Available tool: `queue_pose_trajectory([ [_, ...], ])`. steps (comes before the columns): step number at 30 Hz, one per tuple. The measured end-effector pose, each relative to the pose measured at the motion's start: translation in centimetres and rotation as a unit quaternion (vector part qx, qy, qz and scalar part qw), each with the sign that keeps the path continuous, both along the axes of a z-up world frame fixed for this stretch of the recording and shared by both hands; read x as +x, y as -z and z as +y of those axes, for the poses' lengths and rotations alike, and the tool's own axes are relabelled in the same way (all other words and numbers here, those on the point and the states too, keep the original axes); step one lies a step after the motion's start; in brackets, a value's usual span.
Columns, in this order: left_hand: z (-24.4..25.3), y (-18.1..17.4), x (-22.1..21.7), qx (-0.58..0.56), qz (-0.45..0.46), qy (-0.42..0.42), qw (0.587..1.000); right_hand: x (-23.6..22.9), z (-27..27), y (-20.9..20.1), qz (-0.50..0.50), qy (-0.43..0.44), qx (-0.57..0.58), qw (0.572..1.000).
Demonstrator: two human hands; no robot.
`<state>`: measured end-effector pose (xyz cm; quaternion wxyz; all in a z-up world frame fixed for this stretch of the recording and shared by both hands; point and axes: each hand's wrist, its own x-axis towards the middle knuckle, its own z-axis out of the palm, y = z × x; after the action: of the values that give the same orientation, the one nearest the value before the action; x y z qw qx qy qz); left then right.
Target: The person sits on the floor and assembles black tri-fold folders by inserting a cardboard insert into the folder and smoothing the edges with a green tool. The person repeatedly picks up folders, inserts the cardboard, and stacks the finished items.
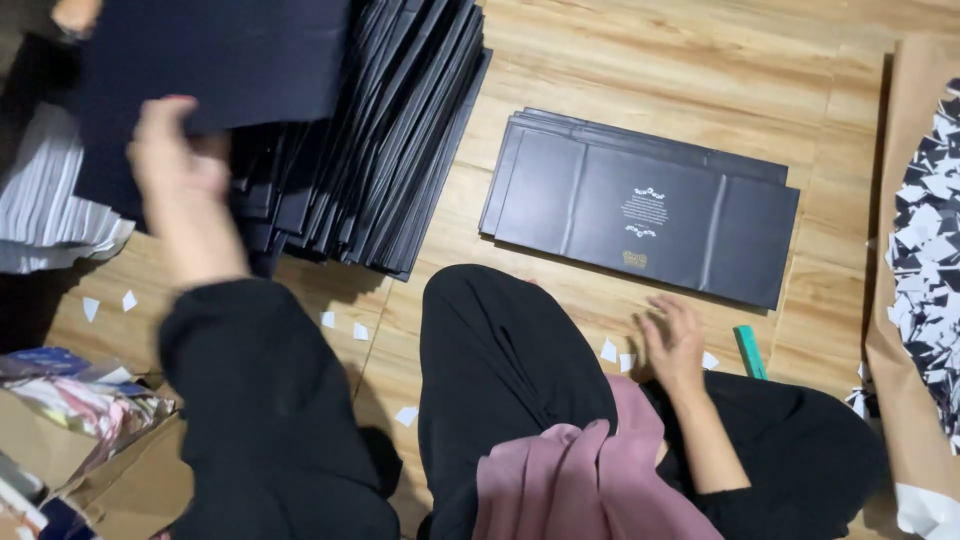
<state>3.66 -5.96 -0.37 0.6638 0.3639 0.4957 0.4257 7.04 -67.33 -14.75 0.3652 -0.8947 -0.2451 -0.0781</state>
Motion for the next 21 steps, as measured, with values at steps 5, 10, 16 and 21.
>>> queue_pose_trajectory([
  [5,-19.1,0.2,0.2,-0.032,0.038,0.075,0.996,-2.9,6.3,-4.8,0.335,-0.024,0.205,0.919],
  [10,-36.5,-5.6,-2.9,-0.128,0.121,0.175,0.969,-4.8,11.9,-5.0,0.509,-0.088,0.44,0.734],
  [16,-44.2,0.7,-9.0,0.102,0.149,0.405,0.896,-1.9,13.0,-13.3,0.544,0.248,0.556,0.578],
  [21,-42.0,4.2,-11.2,0.356,-0.011,0.634,0.687,7.4,0.8,-3.9,0.476,0.274,0.43,0.717],
])
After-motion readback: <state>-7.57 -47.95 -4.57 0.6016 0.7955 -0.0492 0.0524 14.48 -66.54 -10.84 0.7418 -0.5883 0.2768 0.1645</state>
